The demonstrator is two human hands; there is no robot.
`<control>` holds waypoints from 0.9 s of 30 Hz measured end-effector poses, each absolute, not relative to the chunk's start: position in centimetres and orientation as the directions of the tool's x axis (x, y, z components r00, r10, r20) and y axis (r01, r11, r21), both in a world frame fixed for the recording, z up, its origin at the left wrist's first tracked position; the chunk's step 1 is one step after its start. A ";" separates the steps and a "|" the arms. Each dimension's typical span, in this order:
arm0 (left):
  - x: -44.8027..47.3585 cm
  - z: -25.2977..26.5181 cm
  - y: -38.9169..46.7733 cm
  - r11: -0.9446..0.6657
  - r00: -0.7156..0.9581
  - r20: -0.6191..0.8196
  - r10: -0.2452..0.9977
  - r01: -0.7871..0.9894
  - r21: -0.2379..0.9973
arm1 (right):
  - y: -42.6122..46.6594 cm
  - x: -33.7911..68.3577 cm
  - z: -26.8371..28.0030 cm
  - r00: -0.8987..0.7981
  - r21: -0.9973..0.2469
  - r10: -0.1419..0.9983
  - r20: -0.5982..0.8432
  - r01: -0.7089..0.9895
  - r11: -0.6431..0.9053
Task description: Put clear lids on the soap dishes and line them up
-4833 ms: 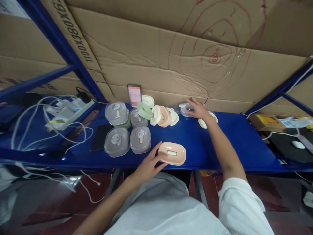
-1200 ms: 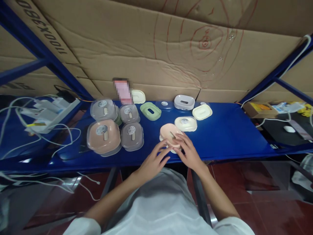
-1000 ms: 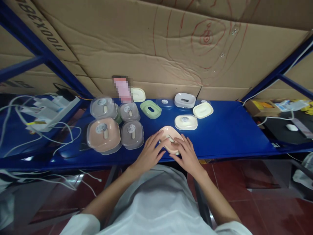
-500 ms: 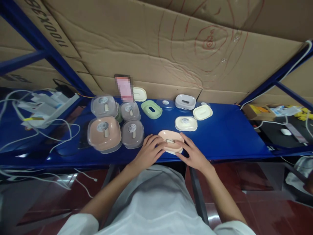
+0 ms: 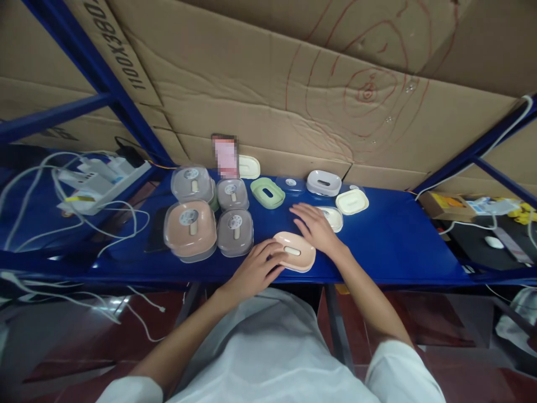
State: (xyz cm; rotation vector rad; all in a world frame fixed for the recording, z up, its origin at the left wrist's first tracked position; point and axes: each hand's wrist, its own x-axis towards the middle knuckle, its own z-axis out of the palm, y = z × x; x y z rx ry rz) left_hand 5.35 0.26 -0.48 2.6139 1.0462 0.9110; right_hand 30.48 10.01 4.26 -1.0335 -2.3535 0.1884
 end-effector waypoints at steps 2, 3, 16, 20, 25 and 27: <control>5.2 -0.5 -0.1 -0.734 0.544 0.496 0.676 0.554 0.392 | 14.0 27.1 4.4 -0.592 -0.403 0.726 0.350 0.605 0.687; 5.1 -0.5 -0.2 -0.731 0.537 0.499 0.680 0.550 0.404 | 15.6 25.6 4.4 -0.591 -0.473 0.743 0.313 0.582 0.662; 4.4 -0.6 -0.5 -0.815 0.626 0.525 0.577 0.482 0.321 | 8.2 31.2 1.2 -0.074 -0.933 0.985 0.157 0.315 0.173; 4.4 -0.7 -0.6 -0.816 0.621 0.535 0.573 0.490 0.306 | 5.7 32.1 1.7 0.056 -0.639 0.907 0.417 0.728 0.249; 4.4 -0.6 -0.4 -0.794 0.585 0.538 0.607 0.464 0.392 | 5.7 31.6 2.1 -0.379 -0.205 0.832 0.406 0.849 0.487; 4.4 -0.3 -0.3 -0.764 0.562 0.518 0.644 0.453 0.459 | 6.3 32.0 2.3 -0.421 -0.214 0.811 0.406 0.819 0.532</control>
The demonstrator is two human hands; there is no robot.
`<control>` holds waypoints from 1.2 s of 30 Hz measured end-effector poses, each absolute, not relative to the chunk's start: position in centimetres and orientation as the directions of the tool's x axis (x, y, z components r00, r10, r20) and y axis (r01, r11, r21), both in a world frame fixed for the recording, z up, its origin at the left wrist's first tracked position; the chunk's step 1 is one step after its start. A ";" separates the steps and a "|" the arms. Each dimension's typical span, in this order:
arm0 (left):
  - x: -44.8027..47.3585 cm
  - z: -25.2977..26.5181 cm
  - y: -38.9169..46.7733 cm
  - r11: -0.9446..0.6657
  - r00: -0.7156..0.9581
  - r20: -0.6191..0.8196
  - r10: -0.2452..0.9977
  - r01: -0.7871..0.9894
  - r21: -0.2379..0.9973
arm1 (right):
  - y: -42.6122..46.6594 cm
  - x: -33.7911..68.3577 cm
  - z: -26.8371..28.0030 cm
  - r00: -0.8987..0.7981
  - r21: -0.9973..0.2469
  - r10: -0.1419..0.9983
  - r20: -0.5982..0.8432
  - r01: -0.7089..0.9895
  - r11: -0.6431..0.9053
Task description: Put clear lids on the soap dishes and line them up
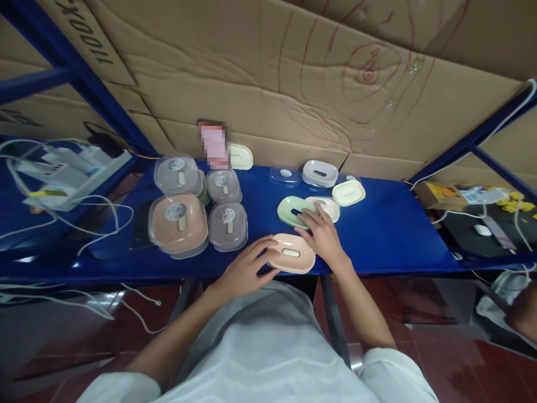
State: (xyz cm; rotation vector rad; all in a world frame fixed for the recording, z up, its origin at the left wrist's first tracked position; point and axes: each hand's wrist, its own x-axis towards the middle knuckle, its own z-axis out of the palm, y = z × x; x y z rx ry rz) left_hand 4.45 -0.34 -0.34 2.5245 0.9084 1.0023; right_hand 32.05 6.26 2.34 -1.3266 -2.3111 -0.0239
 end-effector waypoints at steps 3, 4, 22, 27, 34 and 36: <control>4.5 0.0 -0.3 -0.733 0.553 0.488 0.675 0.435 0.522 | 6.4 33.2 2.7 -0.417 -0.271 0.797 0.437 0.784 0.559; 4.5 0.0 -0.3 -0.732 0.557 0.483 0.676 0.432 0.526 | 6.2 33.6 2.7 -0.404 -0.295 0.797 0.449 0.775 0.558; 4.5 -0.6 -0.4 -0.742 0.539 0.509 0.671 0.484 0.464 | 24.9 28.8 4.5 -0.519 -0.162 0.844 0.135 0.829 0.536; 4.5 -0.9 -0.5 -0.702 0.473 0.519 0.712 0.471 0.534 | 26.0 28.4 3.5 -0.544 -0.149 0.835 0.082 0.822 0.549; 4.6 -0.7 -0.3 -0.569 0.427 0.387 0.817 0.491 0.660 | 21.6 29.2 4.9 -0.539 -0.177 0.839 0.079 0.821 0.543; 4.6 -0.8 -0.1 -0.550 0.397 0.389 0.831 0.483 0.682 | 19.0 30.2 5.9 -0.543 -0.220 0.830 0.132 0.800 0.558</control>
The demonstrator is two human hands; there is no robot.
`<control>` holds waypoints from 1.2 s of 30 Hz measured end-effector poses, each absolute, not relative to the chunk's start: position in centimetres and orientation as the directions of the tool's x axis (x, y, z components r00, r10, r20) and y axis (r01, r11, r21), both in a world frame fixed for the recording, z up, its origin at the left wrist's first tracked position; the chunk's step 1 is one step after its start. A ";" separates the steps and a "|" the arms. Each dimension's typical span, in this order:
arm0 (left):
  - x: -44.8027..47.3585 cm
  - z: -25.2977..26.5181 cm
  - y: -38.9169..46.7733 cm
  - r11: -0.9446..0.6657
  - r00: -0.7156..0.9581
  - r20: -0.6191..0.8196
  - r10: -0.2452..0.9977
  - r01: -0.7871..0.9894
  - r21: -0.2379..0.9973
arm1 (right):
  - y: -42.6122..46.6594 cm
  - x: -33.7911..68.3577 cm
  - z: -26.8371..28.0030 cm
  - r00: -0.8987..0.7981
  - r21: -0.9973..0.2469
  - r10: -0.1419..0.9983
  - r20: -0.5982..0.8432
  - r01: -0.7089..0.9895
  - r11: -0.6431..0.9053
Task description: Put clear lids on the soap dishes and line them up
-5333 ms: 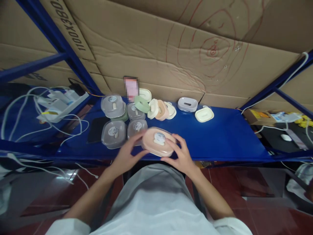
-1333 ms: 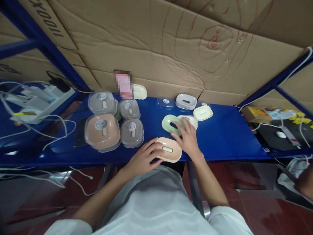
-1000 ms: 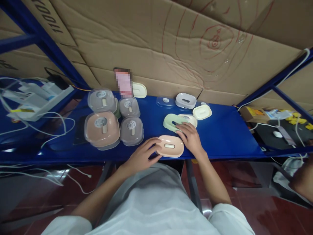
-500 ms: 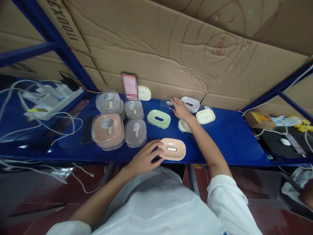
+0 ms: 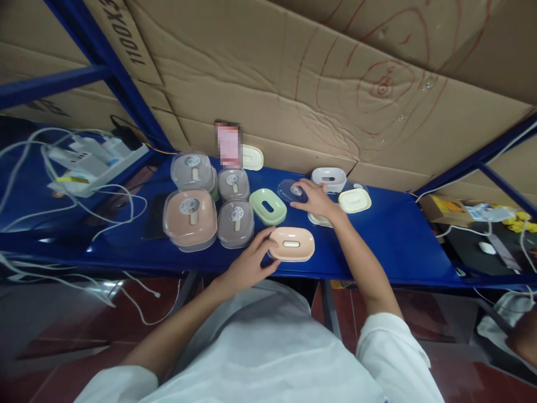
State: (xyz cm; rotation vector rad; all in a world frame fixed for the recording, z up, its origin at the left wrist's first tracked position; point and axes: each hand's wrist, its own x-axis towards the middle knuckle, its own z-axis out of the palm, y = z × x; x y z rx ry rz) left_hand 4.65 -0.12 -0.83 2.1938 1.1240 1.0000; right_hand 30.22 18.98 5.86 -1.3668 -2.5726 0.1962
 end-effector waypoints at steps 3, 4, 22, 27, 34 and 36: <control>4.7 -1.4 0.2 -0.517 0.345 0.392 0.853 0.457 0.724 | 13.7 32.1 6.8 -0.605 -0.365 0.769 0.204 0.682 0.634; 4.6 -1.6 0.3 -0.509 0.339 0.388 0.857 0.442 0.739 | 11.9 32.5 6.8 -0.641 -0.417 0.740 0.203 0.627 0.658; 4.2 -1.3 0.7 -0.523 0.390 0.378 0.840 0.396 0.754 | 4.1 32.4 2.7 -0.804 -0.232 0.558 0.206 0.514 0.826; 4.4 -1.4 0.7 -0.546 0.409 0.388 0.826 0.411 0.729 | 4.2 32.9 2.5 -0.746 -0.341 0.623 0.237 0.536 0.772; 4.7 -1.2 -0.2 -0.543 0.324 0.435 0.840 0.502 0.673 | 5.1 34.7 7.0 -0.686 -0.433 0.724 0.072 0.632 0.642; 4.8 -1.3 -0.5 -0.543 0.315 0.444 0.839 0.533 0.649 | 6.3 33.7 8.0 -0.629 -0.443 0.751 0.199 0.626 0.642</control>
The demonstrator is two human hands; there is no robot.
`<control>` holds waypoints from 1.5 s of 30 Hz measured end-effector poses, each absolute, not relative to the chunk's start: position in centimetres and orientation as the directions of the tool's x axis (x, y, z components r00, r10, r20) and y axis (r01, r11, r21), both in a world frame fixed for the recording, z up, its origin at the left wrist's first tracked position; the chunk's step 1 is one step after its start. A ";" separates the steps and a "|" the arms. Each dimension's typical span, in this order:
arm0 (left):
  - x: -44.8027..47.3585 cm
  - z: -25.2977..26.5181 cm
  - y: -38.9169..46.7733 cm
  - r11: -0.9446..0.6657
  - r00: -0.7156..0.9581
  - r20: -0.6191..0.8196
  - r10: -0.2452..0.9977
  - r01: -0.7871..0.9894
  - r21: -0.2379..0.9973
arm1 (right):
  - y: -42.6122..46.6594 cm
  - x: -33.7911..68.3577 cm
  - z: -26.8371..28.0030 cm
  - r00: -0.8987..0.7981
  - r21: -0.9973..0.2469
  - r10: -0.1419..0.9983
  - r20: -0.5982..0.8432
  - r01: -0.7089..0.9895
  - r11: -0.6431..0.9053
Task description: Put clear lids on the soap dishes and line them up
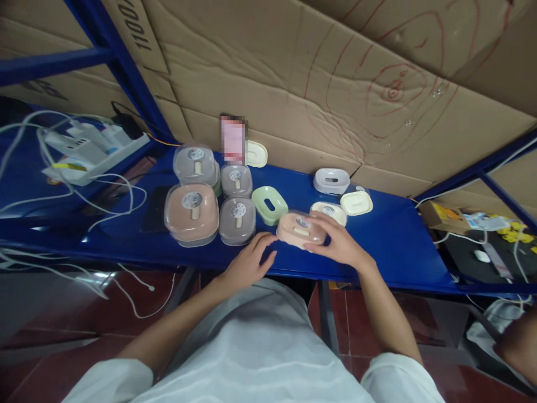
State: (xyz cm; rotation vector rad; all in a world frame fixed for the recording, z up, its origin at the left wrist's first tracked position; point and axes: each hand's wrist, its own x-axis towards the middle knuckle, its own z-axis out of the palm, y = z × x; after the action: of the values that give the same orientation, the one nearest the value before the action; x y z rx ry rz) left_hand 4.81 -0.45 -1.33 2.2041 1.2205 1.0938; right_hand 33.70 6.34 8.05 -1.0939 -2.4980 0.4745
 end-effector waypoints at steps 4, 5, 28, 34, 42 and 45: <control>4.9 -1.6 -0.5 -0.574 0.354 0.455 0.817 0.562 0.595 | 10.0 28.7 9.2 -0.514 -0.410 0.747 0.421 0.627 0.662; 4.9 -1.7 -0.5 -0.585 0.363 0.462 0.810 0.560 0.587 | 11.0 27.3 9.4 -0.520 -0.400 0.734 0.437 0.618 0.677; 4.8 -1.4 -0.4 -0.660 0.447 0.487 0.750 0.542 0.520 | 20.8 12.9 7.2 -0.459 -0.152 0.809 0.367 0.829 0.539; 4.8 -1.3 -0.4 -0.665 0.454 0.487 0.746 0.545 0.511 | 26.7 13.2 8.2 -0.383 -0.110 0.886 0.262 0.900 0.421; 4.7 -1.1 -0.5 -0.661 0.457 0.479 0.749 0.555 0.504 | 28.6 13.4 8.5 -0.131 -0.120 0.971 0.201 0.980 0.157; 4.7 -1.1 -0.5 -0.663 0.460 0.478 0.748 0.547 0.511 | 27.0 16.4 9.0 -0.071 -0.094 0.968 0.240 0.991 0.096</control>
State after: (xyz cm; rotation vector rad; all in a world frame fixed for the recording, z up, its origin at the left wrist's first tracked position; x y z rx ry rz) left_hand 4.65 -0.51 -1.06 2.4279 1.1089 1.0078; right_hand 16.44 27.04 9.00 -1.9582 -2.1325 -0.1368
